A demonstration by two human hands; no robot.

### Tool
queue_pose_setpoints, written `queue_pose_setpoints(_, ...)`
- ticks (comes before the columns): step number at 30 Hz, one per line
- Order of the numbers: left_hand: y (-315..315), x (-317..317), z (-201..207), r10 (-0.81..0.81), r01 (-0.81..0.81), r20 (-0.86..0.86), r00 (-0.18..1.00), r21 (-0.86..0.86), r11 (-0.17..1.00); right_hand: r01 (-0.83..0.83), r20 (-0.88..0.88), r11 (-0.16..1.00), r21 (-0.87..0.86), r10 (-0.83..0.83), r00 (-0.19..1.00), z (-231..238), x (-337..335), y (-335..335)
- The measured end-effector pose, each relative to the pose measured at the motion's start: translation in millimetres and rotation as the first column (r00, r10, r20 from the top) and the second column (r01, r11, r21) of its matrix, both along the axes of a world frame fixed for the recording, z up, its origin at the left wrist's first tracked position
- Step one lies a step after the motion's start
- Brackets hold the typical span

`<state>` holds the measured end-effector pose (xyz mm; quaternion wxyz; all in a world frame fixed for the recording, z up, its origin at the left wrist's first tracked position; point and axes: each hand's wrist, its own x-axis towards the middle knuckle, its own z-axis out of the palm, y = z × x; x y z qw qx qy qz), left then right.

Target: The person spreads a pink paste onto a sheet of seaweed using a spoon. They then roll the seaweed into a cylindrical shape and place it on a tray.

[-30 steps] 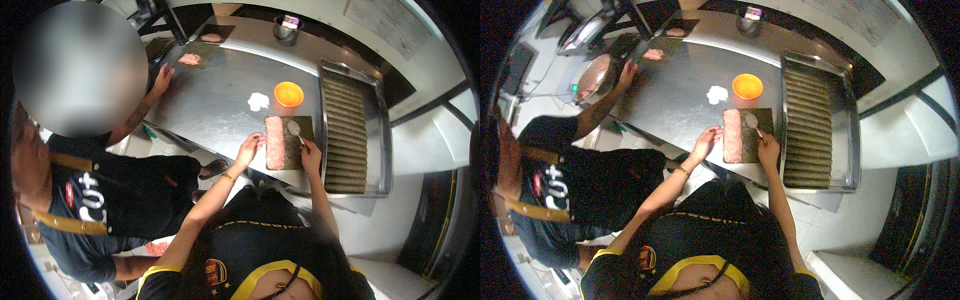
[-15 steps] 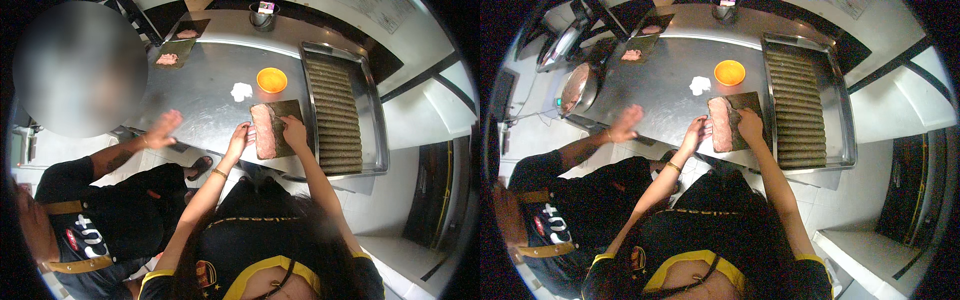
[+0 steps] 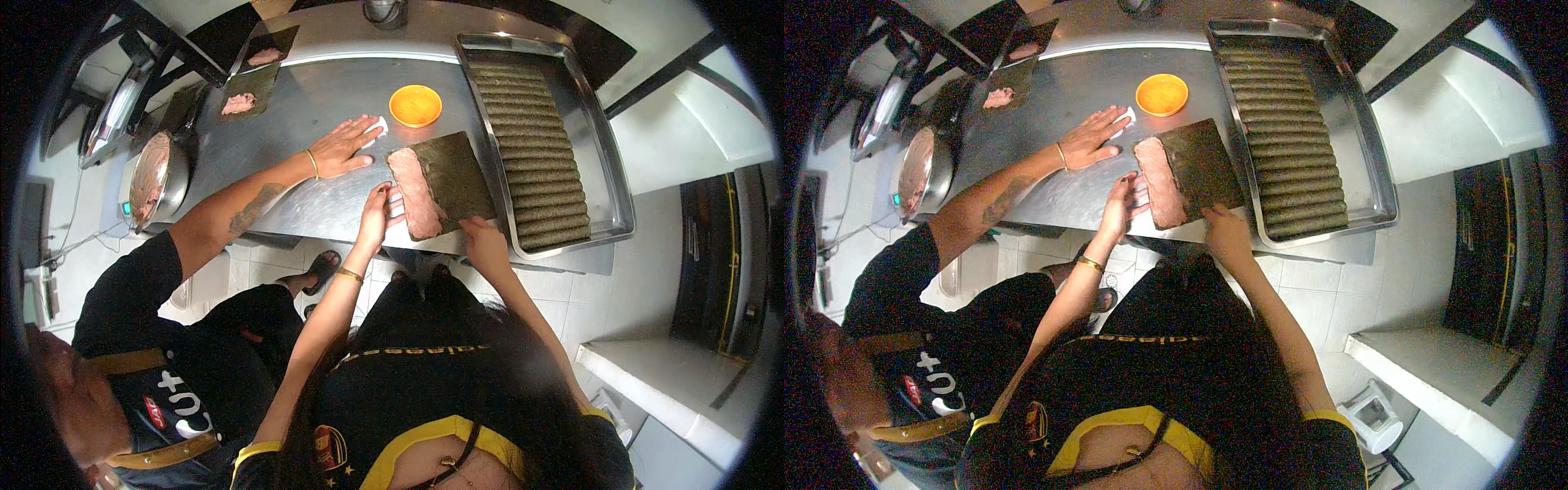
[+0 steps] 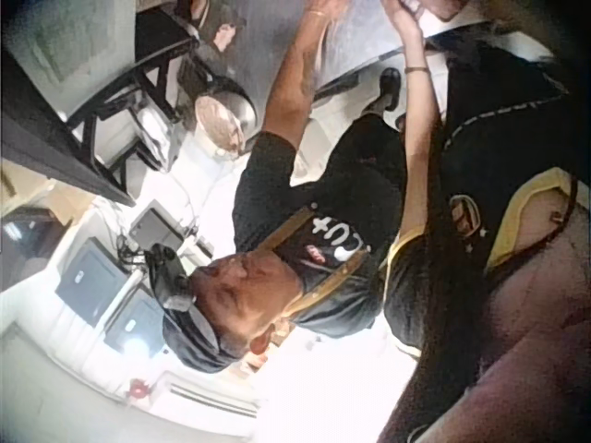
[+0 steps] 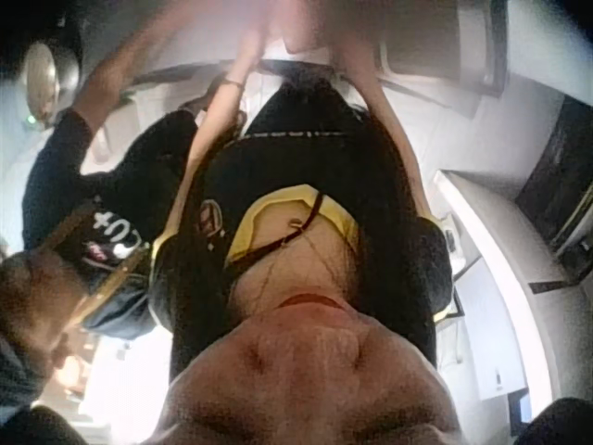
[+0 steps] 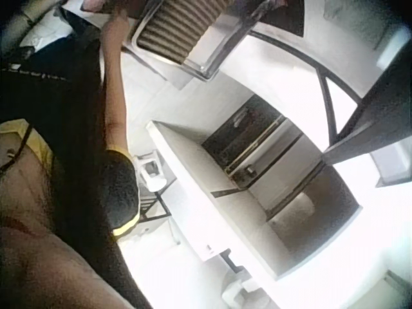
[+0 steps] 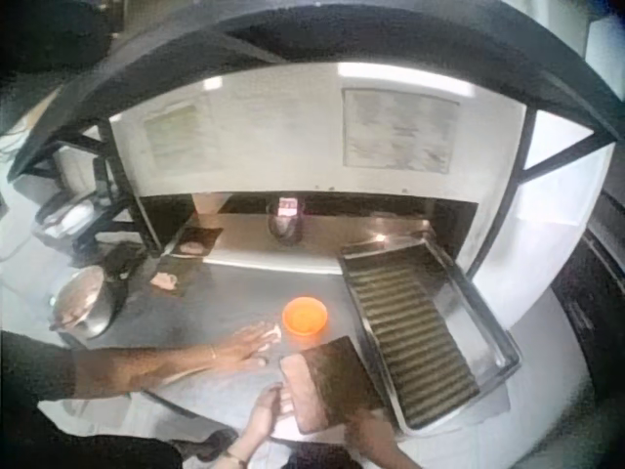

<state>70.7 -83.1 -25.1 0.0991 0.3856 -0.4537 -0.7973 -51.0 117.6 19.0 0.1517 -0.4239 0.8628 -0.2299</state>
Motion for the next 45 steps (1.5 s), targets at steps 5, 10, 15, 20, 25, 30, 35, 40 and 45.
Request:
queue_pose_setpoints(5,-0.4,1.2,-4.3,0.001,-0.001,0.000,1.000,-0.007,1.000,-0.052,0.134,0.990,0.132,0.034,0.990,22.3,8.6,31.6)
queue_pose_setpoints(10,2.2,6.9,-5.3,-0.001,0.002,0.046,0.999,-0.039,0.999,0.027,0.178,0.999,0.018,-0.030,0.984,30.6,6.2,39.1)
queue_pose_setpoints(15,11.5,16.8,12.5,-0.079,0.082,0.116,0.990,-0.025,0.996,0.078,0.114,0.993,-0.088,-0.068,0.991,15.9,9.2,17.6)
queue_pose_setpoints(20,15.6,21.1,16.0,-0.094,0.094,0.127,0.987,0.003,0.996,0.081,-0.145,0.996,-0.037,-0.086,0.986,3.8,15.6,-13.7)
queue_pose_setpoints(25,16.3,22.7,12.9,-0.077,0.074,0.086,0.993,0.041,0.996,-0.016,-0.236,0.992,0.126,0.046,0.971,9.3,31.3,-25.4)
queue_pose_setpoints(30,15.3,26.0,4.7,-0.068,0.062,0.061,0.996,0.089,0.994,-0.145,-0.023,0.987,0.071,0.147,0.989,23.8,41.5,-1.9)
queue_pose_setpoints(35,14.6,25.4,7.1,-0.085,0.080,0.055,0.995,0.096,0.992,0.015,-0.017,0.998,0.066,-0.014,1.000,32.9,29.6,9.4)
queue_pose_setpoints(40,14.3,24.4,9.3,-0.107,0.099,0.065,0.992,0.114,0.989,-0.025,0.057,0.993,0.112,0.018,0.998,24.5,40.0,12.1)
queue_pose_setpoints(45,14.1,30.1,11.0,-0.126,0.120,0.048,0.991,0.114,0.986,-0.020,0.147,0.999,0.029,0.016,0.989,40.2,26.3,23.1)
